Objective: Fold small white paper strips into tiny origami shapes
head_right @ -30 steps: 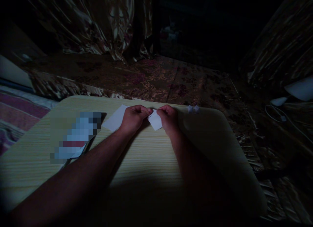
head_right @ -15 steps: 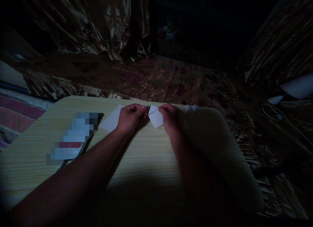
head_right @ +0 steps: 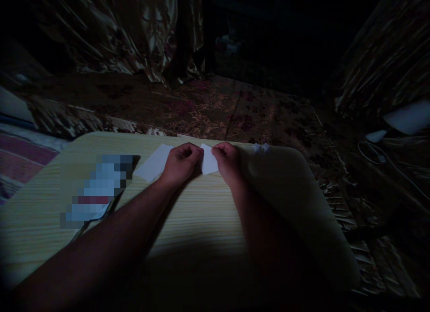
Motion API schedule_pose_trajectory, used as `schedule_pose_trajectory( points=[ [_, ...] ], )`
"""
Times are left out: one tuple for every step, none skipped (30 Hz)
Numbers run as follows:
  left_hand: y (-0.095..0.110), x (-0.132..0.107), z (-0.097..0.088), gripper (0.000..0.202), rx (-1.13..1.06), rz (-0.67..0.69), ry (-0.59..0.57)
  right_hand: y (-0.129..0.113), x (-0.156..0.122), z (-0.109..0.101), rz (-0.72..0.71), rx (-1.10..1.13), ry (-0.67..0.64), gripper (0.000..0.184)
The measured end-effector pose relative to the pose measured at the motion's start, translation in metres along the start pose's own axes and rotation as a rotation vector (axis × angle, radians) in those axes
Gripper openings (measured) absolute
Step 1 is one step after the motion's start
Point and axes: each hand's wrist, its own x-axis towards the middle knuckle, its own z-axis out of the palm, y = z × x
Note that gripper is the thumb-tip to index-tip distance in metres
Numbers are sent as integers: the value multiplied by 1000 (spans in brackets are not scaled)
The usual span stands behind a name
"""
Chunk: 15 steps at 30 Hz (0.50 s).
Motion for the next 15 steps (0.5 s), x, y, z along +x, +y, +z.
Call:
schedule_pose_trajectory(
  points=[
    [0,0,0,24,20,13,21,-1,-1,1,-12,-29,-20,16],
    [0,0,0,23,39,24,43,-1,-2,2,-18,-58,-43,15],
    [0,0,1,22,53,32,67,-2,-3,3,-21,-84,-71,15],
    [0,0,1,22,63,33,91,-2,-3,4,-23,-109,-99,14],
    [0,0,1,22,68,30,115,-2,-4,6,-28,-133,-124,13],
    [0,0,2,22,69,24,138,-3,-4,6,-32,-153,-144,12],
    [1,0,2,22,64,16,157,-3,-5,7,-32,-165,-158,11],
    [1,0,2,22,50,5,165,-3,-5,7,-30,-168,-161,11],
    [2,0,2,22,29,-9,162,-2,-4,7,-26,-162,-154,10],
    [2,-1,1,23,-1,-27,150,-2,-4,6,-21,-148,-142,10],
    [3,-1,1,24,-36,-49,135,-2,-4,5,-15,-131,-132,10],
    [3,0,0,25,-69,-73,119,-1,-3,4,-9,-116,-126,10],
    [3,0,-1,25,-97,-97,109,-1,-3,4,-4,-104,-125,11],
    [3,0,-2,26,-118,-118,106,-1,-3,3,0,-95,-129,11],
    [3,0,-2,25,-134,-135,106,-1,-3,3,4,-90,-136,11]
  ],
)
